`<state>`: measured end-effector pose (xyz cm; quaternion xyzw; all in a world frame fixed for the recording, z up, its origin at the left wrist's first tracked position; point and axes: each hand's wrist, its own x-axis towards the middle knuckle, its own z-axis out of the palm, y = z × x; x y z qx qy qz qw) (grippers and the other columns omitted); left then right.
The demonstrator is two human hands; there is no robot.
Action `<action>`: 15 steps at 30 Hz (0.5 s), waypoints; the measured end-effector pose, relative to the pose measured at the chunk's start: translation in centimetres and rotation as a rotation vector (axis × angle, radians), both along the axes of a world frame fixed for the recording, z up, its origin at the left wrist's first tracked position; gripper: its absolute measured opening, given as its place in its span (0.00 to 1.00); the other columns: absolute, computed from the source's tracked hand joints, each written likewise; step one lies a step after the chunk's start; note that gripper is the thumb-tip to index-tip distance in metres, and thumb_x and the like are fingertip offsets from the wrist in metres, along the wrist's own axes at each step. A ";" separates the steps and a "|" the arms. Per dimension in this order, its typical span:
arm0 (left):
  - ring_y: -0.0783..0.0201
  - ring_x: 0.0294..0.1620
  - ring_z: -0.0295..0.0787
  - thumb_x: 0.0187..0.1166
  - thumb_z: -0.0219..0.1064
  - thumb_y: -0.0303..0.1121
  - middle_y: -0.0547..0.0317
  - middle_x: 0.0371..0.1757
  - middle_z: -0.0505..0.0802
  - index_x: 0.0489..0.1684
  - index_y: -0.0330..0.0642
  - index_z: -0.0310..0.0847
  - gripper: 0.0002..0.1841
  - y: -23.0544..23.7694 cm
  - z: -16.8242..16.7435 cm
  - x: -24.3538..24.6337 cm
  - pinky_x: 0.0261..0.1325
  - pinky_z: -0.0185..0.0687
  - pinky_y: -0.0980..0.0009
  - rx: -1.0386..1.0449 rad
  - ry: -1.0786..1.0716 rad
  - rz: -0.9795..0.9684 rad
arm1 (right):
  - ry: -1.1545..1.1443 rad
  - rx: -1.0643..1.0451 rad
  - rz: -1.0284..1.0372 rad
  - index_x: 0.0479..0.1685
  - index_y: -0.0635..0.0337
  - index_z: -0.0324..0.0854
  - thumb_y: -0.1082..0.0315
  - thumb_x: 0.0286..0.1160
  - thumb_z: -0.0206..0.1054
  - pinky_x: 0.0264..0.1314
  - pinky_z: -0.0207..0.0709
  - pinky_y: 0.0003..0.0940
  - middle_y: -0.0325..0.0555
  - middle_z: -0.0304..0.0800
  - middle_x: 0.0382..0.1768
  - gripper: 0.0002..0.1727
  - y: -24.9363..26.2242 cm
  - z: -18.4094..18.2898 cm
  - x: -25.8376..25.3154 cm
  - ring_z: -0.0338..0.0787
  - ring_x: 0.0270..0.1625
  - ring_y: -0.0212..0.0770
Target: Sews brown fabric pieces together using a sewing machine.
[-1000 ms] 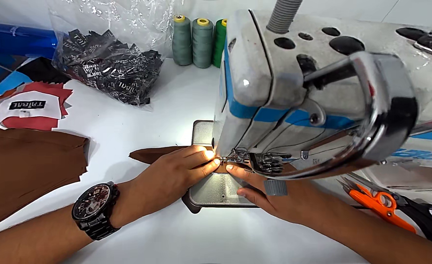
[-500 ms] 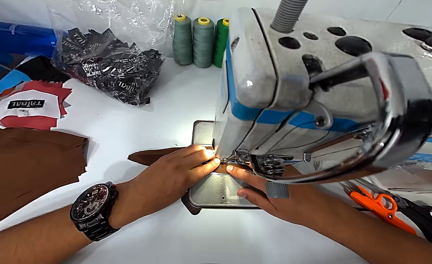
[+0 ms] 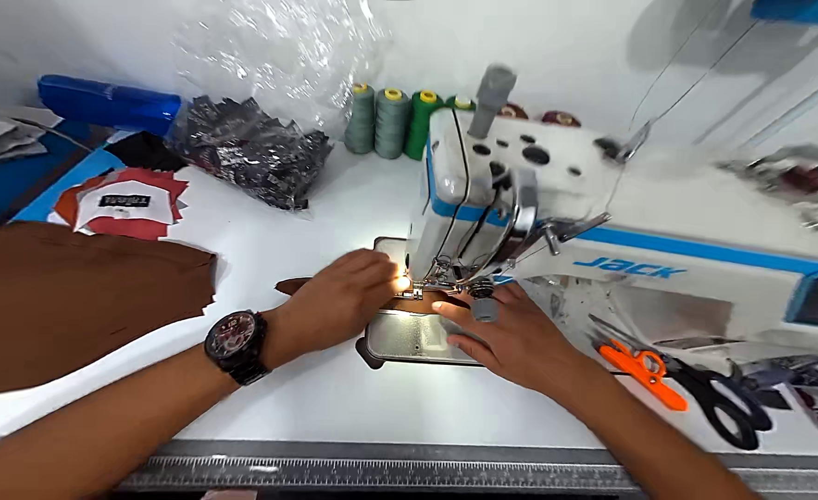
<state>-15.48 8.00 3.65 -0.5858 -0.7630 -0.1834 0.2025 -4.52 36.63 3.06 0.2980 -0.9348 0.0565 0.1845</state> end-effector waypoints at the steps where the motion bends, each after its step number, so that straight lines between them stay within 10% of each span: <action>1: 0.49 0.64 0.88 0.80 0.56 0.28 0.50 0.55 0.93 0.51 0.38 0.92 0.15 -0.4 1.5 0.4 0.72 0.80 0.51 0.100 -0.014 0.042 | 0.039 -0.045 -0.039 0.63 0.42 0.90 0.46 0.86 0.56 0.75 0.73 0.53 0.38 0.91 0.61 0.21 0.4 0.6 1.4 0.86 0.68 0.43; 7: 0.56 0.56 0.87 0.74 0.74 0.31 0.47 0.51 0.91 0.56 0.36 0.90 0.14 2.3 11.2 6.3 0.60 0.84 0.64 0.663 -0.056 0.166 | 0.045 -0.539 -0.399 0.59 0.56 0.90 0.52 0.86 0.59 0.72 0.80 0.49 0.48 0.93 0.59 0.21 0.4 -2.1 9.8 0.88 0.67 0.46; 15: 0.53 0.55 0.81 0.83 0.68 0.41 0.50 0.55 0.83 0.43 0.42 0.88 0.11 5.2 10.3 11.0 0.50 0.82 0.59 0.778 -0.447 0.445 | 0.104 -0.510 -0.548 0.52 0.55 0.93 0.51 0.82 0.60 0.67 0.82 0.51 0.47 0.95 0.55 0.21 -0.3 -3.2 10.1 0.90 0.63 0.47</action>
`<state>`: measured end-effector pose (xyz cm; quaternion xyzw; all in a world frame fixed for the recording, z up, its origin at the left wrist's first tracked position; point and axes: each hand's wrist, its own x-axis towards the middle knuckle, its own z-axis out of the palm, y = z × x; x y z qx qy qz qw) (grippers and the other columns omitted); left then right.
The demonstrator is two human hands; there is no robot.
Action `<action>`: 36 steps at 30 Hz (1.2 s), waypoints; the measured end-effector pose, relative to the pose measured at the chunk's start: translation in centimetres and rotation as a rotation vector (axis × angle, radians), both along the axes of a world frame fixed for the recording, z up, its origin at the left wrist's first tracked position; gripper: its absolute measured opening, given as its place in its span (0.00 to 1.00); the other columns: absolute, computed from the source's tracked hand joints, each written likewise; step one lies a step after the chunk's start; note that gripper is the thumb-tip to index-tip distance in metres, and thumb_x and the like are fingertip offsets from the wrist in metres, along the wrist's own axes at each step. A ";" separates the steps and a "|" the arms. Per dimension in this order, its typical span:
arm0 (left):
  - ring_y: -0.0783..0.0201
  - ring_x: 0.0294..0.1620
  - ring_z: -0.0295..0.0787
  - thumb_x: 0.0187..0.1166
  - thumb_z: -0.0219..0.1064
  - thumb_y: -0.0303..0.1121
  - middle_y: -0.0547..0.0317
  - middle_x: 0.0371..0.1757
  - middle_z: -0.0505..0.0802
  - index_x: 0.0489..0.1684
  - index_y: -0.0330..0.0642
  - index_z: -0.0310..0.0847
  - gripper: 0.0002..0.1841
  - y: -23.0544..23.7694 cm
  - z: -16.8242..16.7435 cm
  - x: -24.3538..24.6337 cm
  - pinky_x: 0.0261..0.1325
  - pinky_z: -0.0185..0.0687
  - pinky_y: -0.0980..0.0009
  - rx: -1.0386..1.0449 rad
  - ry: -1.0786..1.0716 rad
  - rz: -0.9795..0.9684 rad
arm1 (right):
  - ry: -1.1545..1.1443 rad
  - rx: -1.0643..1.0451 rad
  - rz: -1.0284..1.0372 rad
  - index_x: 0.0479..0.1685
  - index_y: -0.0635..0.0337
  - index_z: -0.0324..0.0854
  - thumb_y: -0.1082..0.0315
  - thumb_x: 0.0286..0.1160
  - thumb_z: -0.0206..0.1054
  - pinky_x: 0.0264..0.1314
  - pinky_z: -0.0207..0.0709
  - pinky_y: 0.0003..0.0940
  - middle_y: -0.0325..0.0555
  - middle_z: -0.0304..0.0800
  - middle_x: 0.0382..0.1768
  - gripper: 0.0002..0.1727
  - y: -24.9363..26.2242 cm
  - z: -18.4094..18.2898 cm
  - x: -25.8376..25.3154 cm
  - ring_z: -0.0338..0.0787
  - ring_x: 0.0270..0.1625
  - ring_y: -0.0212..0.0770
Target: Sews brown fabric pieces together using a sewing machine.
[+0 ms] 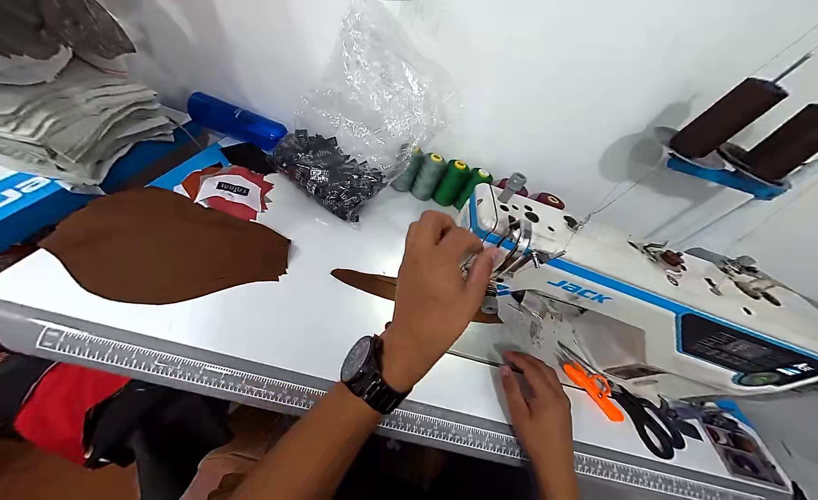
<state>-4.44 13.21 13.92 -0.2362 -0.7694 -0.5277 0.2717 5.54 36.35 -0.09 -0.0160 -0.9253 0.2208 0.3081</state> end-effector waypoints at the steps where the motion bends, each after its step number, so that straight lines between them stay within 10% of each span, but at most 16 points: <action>1: 0.52 0.55 0.80 0.85 0.65 0.46 0.49 0.56 0.83 0.44 0.43 0.89 0.15 0.0 0.0 0.2 0.49 0.80 0.57 0.031 -0.125 -0.032 | -0.001 0.012 -0.006 0.51 0.54 0.94 0.51 0.82 0.60 0.67 0.82 0.51 0.46 0.95 0.54 0.21 0.0 -0.1 0.0 0.91 0.63 0.47; 4: 0.54 0.59 0.80 0.83 0.67 0.45 0.51 0.58 0.84 0.42 0.44 0.92 0.14 0.4 0.7 -1.5 0.55 0.78 0.54 0.211 -0.478 -0.265 | -0.013 0.016 -0.017 0.51 0.54 0.94 0.51 0.82 0.60 0.66 0.82 0.52 0.46 0.95 0.54 0.21 -0.1 -0.1 0.1 0.91 0.62 0.48; 8: 0.64 0.67 0.85 0.89 0.54 0.32 0.58 0.64 0.89 0.46 0.41 0.86 0.12 -1.5 1.7 -1.7 0.75 0.77 0.61 0.759 -0.405 -0.808 | -0.014 -0.010 -0.043 0.49 0.52 0.95 0.50 0.82 0.60 0.66 0.83 0.50 0.43 0.95 0.53 0.21 0.1 -0.1 0.2 0.91 0.62 0.45; 10: 0.69 0.48 0.87 0.93 0.49 0.38 0.64 0.44 0.87 0.44 0.50 0.79 0.12 -2.1 1.8 -1.5 0.62 0.85 0.66 0.865 -0.288 -0.932 | -0.017 -0.014 -0.053 0.48 0.51 0.95 0.50 0.81 0.60 0.66 0.83 0.50 0.42 0.95 0.53 0.20 0.0 -0.3 0.2 0.91 0.62 0.45; 12: 0.72 0.28 0.75 0.94 0.48 0.33 0.63 0.33 0.80 0.48 0.45 0.73 0.09 -1.7 0.2 -1.7 0.33 0.75 0.78 0.546 -0.101 -0.541 | -0.019 -0.011 -0.057 0.48 0.51 0.95 0.50 0.81 0.60 0.66 0.83 0.51 0.42 0.95 0.53 0.20 0.1 -0.4 0.3 0.91 0.62 0.45; 16: 0.50 0.53 0.91 0.89 0.59 0.32 0.45 0.59 0.91 0.87 0.41 0.66 0.26 -0.7 -5.5 -0.5 0.57 0.87 0.52 -0.276 0.162 0.049 | -0.008 -0.027 -0.045 0.48 0.50 0.95 0.51 0.81 0.61 0.65 0.84 0.48 0.40 0.95 0.53 0.19 0.0 -0.4 0.3 0.91 0.62 0.43; 21: 0.52 0.36 0.84 0.76 0.64 0.20 0.52 0.36 0.88 0.79 0.42 0.79 0.28 0.1 -10.5 0.6 0.36 0.81 0.61 -0.446 0.320 0.235 | -0.004 -0.034 -0.045 0.47 0.48 0.95 0.51 0.81 0.61 0.65 0.84 0.47 0.38 0.95 0.53 0.18 0.2 -0.5 0.3 0.90 0.62 0.42; 36: 0.47 0.38 0.92 0.83 0.58 0.28 0.49 0.36 0.94 0.91 0.64 0.64 0.33 0.6 -9.6 2.2 0.41 0.87 0.48 -0.637 -0.324 -0.011 | 0.002 -0.049 -0.043 0.46 0.47 0.95 0.51 0.81 0.61 0.64 0.84 0.47 0.37 0.95 0.54 0.18 0.2 -0.5 0.4 0.90 0.63 0.41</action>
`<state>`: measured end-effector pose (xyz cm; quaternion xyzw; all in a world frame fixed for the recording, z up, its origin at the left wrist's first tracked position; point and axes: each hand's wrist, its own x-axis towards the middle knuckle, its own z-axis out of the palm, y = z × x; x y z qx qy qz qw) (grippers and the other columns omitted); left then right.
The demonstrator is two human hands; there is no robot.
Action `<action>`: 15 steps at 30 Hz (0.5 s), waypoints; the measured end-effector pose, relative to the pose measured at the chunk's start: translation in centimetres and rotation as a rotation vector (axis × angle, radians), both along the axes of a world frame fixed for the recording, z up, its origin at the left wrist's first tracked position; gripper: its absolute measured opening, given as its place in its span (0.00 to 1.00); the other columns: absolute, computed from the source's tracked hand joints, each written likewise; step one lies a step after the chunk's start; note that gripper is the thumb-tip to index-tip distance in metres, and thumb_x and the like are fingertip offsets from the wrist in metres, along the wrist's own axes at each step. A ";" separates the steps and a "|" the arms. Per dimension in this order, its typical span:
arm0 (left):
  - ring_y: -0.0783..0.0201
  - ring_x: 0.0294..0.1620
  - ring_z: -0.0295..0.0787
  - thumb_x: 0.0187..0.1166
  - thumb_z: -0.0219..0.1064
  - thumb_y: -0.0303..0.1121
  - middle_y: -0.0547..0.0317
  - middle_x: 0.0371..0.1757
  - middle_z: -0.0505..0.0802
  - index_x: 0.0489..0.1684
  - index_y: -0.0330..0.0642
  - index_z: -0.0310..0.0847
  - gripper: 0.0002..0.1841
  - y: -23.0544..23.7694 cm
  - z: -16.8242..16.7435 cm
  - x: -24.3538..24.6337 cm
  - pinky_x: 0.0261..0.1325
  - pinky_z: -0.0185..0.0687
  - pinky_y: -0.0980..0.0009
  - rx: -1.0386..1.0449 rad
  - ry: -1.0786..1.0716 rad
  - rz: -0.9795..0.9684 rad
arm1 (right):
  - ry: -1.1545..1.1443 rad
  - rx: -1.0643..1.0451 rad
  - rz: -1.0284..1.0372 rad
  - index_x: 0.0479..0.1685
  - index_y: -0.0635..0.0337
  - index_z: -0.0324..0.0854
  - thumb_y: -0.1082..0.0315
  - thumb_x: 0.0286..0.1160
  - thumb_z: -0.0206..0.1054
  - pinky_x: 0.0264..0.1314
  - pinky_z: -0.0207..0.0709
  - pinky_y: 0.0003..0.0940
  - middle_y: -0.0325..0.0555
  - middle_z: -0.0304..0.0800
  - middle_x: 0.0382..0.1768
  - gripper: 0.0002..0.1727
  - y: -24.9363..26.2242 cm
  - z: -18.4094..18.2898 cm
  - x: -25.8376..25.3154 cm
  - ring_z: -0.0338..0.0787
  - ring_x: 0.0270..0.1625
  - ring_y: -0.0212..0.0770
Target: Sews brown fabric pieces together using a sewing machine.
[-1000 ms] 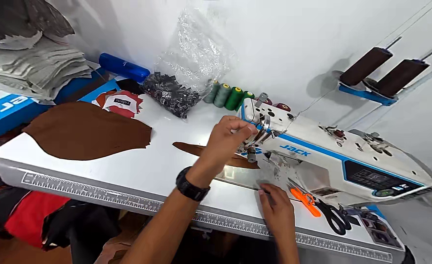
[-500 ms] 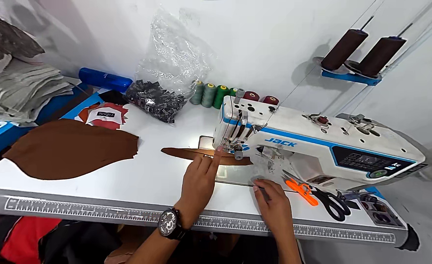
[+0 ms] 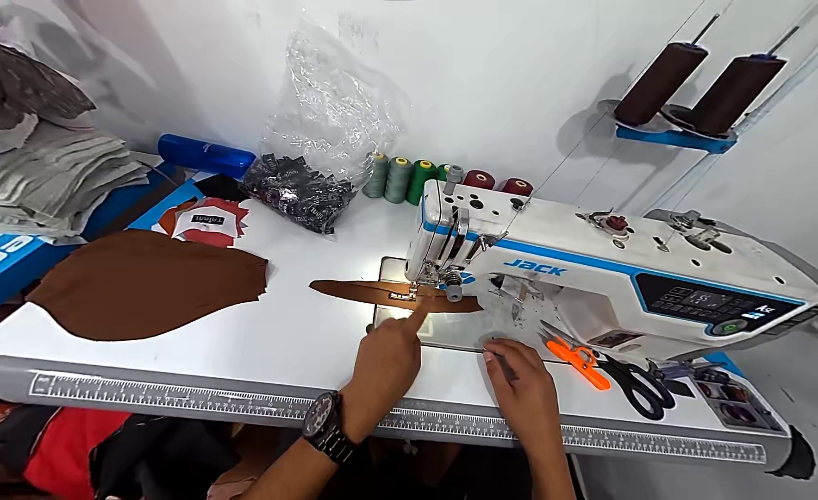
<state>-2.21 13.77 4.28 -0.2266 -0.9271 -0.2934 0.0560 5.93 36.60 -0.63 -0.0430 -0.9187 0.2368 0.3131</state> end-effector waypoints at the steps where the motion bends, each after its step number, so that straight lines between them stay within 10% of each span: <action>1: 0.46 0.40 0.92 0.83 0.56 0.28 0.49 0.36 0.94 0.91 0.66 0.63 0.34 0.0 0.2 0.3 0.42 0.86 0.48 -0.049 -0.040 0.011 | 0.002 -0.003 0.002 0.46 0.47 0.96 0.51 0.81 0.61 0.64 0.84 0.46 0.37 0.95 0.54 0.18 0.0 0.0 -0.1 0.90 0.63 0.41; 10: 0.42 0.47 0.92 0.90 0.52 0.33 0.41 0.44 0.94 0.92 0.59 0.61 0.29 1.2 1.8 -1.9 0.55 0.84 0.42 0.007 -0.361 -0.102 | 0.001 -0.018 0.017 0.47 0.49 0.95 0.51 0.81 0.61 0.63 0.85 0.48 0.38 0.95 0.54 0.19 0.1 0.0 0.0 0.91 0.62 0.43; 15: 0.40 0.56 0.90 0.87 0.55 0.25 0.39 0.54 0.92 0.84 0.37 0.69 0.25 3.8 1.8 -1.1 0.54 0.86 0.48 -0.306 -0.104 0.092 | -0.001 -0.018 0.012 0.46 0.48 0.95 0.51 0.81 0.61 0.63 0.85 0.47 0.38 0.95 0.54 0.19 0.3 -0.2 0.1 0.90 0.62 0.42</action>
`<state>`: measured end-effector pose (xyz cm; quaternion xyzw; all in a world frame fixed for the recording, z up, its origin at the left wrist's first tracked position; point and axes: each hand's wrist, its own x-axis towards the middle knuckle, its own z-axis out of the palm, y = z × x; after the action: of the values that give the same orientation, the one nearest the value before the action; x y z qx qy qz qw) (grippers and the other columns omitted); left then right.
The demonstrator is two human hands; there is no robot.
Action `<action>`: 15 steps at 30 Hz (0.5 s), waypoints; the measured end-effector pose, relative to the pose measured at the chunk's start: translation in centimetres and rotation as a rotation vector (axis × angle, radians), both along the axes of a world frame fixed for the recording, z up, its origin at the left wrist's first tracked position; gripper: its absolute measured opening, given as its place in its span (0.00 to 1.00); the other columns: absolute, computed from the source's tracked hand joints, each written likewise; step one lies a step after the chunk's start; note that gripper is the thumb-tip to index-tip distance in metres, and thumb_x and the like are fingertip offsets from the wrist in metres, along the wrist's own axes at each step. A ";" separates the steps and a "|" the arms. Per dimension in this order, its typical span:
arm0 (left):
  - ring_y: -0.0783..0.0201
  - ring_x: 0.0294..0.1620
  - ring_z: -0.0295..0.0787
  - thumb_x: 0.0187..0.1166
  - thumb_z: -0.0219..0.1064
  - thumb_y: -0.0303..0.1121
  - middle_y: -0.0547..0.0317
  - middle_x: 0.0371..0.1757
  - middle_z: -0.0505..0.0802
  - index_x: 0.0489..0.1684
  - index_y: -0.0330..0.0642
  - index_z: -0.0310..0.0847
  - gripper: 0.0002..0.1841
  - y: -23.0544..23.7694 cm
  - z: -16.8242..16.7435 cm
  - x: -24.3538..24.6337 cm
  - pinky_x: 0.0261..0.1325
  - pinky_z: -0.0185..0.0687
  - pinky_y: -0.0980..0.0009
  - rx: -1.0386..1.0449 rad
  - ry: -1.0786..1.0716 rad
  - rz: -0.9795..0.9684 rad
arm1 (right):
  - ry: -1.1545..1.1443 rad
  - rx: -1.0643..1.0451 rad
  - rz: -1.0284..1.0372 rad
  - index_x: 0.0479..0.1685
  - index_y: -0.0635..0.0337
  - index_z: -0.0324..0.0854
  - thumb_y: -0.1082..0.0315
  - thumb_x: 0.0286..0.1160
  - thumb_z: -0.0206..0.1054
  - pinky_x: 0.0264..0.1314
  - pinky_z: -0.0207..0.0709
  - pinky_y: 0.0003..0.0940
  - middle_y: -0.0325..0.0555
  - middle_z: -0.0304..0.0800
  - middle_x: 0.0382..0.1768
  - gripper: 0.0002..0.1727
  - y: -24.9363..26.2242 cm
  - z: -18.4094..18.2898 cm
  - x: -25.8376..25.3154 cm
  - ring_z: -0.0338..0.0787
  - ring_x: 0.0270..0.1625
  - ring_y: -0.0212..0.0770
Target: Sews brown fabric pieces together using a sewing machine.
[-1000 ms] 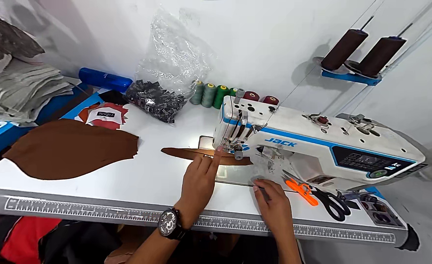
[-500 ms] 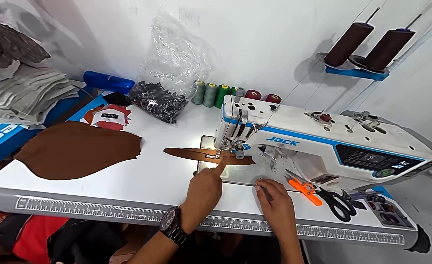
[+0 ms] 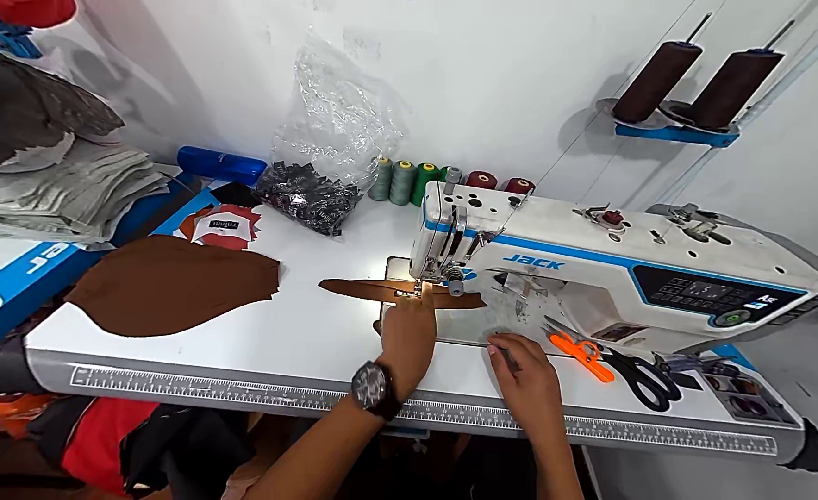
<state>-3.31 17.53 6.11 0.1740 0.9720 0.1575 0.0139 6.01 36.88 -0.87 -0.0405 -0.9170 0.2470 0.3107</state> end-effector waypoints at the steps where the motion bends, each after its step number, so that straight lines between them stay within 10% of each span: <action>1: 0.39 0.56 0.90 0.86 0.55 0.25 0.38 0.53 0.92 0.82 0.34 0.70 0.24 -0.4 0.5 1.2 0.53 0.86 0.47 -0.037 0.006 0.040 | 0.005 -0.013 0.006 0.46 0.49 0.95 0.51 0.81 0.61 0.63 0.85 0.47 0.38 0.95 0.54 0.18 0.1 0.0 0.0 0.90 0.62 0.42; 4: 0.38 0.46 0.94 0.85 0.56 0.29 0.38 0.42 0.94 0.65 0.33 0.83 0.17 -3.5 3.4 7.0 0.45 0.87 0.43 -0.020 -0.072 -0.040 | 0.012 -0.111 0.130 0.61 0.50 0.90 0.57 0.82 0.61 0.60 0.87 0.42 0.37 0.95 0.52 0.18 -0.8 1.0 -0.1 0.91 0.58 0.37; 6: 0.46 0.31 0.94 0.80 0.60 0.31 0.46 0.28 0.92 0.42 0.36 0.90 0.12 -5.5 4.9 11.6 0.30 0.87 0.47 0.153 0.017 -0.426 | -0.049 -0.182 0.395 0.76 0.54 0.80 0.59 0.85 0.61 0.59 0.87 0.40 0.41 0.92 0.58 0.23 -2.8 2.5 0.4 0.90 0.58 0.37; 9: 0.56 0.42 0.92 0.84 0.56 0.32 0.54 0.38 0.93 0.40 0.43 0.90 0.13 -6.3 7.5 13.3 0.41 0.87 0.59 0.480 0.218 -0.761 | 0.037 -0.330 0.842 0.52 0.60 0.89 0.58 0.91 0.58 0.68 0.84 0.37 0.45 0.94 0.55 0.18 -5.1 6.2 3.2 0.90 0.61 0.37; 13: 0.74 0.60 0.90 0.90 0.57 0.41 0.70 0.51 0.95 0.61 0.49 0.89 0.16 -4.1 3.7 5.9 0.84 0.71 0.53 0.644 0.174 -0.963 | 0.063 -0.480 0.952 0.39 0.54 0.90 0.50 0.92 0.54 0.62 0.83 0.35 0.38 0.96 0.43 0.23 -0.5 10.3 10.2 0.92 0.53 0.34; 15: 0.80 0.46 0.90 0.83 0.68 0.39 0.72 0.42 0.95 0.50 0.47 0.92 0.10 -4.5 2.1 3.8 0.64 0.87 0.71 0.743 0.120 -0.943 | 0.035 -0.481 0.700 0.39 0.47 0.90 0.46 0.91 0.54 0.56 0.86 0.32 0.32 0.95 0.41 0.23 4.3 10.0 11.7 0.93 0.49 0.31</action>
<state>0.50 13.08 8.21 0.5882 0.6690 0.4531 -0.0344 17.69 41.16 9.12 0.2063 -0.7863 0.5450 0.2054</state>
